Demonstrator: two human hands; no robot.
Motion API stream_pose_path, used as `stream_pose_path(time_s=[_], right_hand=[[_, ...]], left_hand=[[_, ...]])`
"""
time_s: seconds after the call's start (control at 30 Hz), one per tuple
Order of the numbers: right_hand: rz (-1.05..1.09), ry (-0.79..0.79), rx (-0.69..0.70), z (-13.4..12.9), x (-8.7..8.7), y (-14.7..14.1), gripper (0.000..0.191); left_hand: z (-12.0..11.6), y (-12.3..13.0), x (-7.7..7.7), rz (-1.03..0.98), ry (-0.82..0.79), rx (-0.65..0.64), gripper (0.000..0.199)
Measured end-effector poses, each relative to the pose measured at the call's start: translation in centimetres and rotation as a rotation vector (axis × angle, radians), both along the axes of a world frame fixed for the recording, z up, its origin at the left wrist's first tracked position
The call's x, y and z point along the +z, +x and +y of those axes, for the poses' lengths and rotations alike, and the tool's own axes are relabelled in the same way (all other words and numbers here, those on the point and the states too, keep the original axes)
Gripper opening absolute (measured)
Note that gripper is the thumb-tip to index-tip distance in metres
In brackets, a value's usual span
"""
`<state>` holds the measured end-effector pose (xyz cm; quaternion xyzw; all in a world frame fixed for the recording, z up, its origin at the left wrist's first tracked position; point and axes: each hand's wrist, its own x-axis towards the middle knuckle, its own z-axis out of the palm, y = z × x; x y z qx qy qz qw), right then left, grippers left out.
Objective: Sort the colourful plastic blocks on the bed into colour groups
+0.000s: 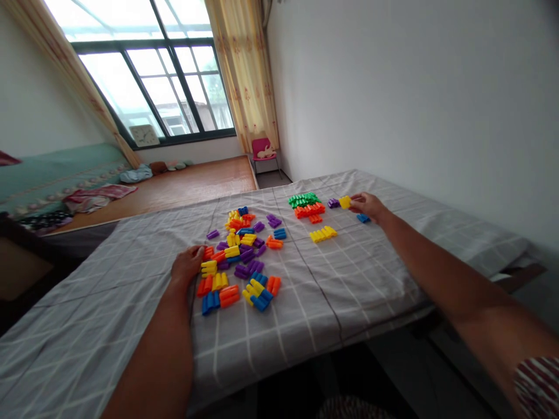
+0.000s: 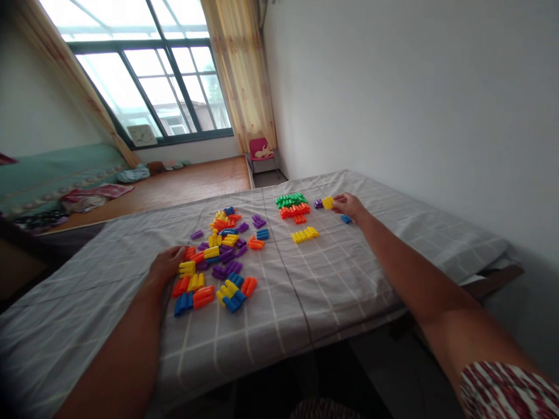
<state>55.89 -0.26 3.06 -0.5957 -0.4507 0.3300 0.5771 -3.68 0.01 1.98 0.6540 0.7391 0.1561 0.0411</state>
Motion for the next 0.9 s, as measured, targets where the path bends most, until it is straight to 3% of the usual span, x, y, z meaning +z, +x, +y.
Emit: stream_pose_path(time_s=[0.07, 0.17, 0.27, 0.53, 0.77, 0.9], right_hand=[[-0.083, -0.029, 0.144, -0.9, 0.1, -2.3, 0.025], [-0.258, -0.123, 0.122, -1.7, -0.1, -4.3, 0.025], [-0.36, -0.241, 0.071, -2.3, -0.8, -4.1, 0.021], [-0.582, -0.388, 0.209, -4.1, -1.5, -3.3, 0.026], [-0.72, -0.312, 0.246, -4.6, -1.6, -2.6, 0.034], [-0.92, -0.119, 0.077, -4.9, -0.9, -3.9, 0.026]], left_hand=[[0.0, 0.0, 0.0, -0.001, -0.004, -0.001, 0.042], [-0.1, -0.1, -0.3, -0.02, 0.001, -0.009, 0.042], [-0.1, -0.3, -0.6, -0.037, 0.012, -0.019, 0.042], [0.0, -0.3, -0.6, -0.052, 0.062, -0.018, 0.037], [-0.3, -0.2, -0.4, -0.044, 0.059, -0.011, 0.037], [-0.4, 0.1, -0.6, -0.048, 0.048, -0.015, 0.039]])
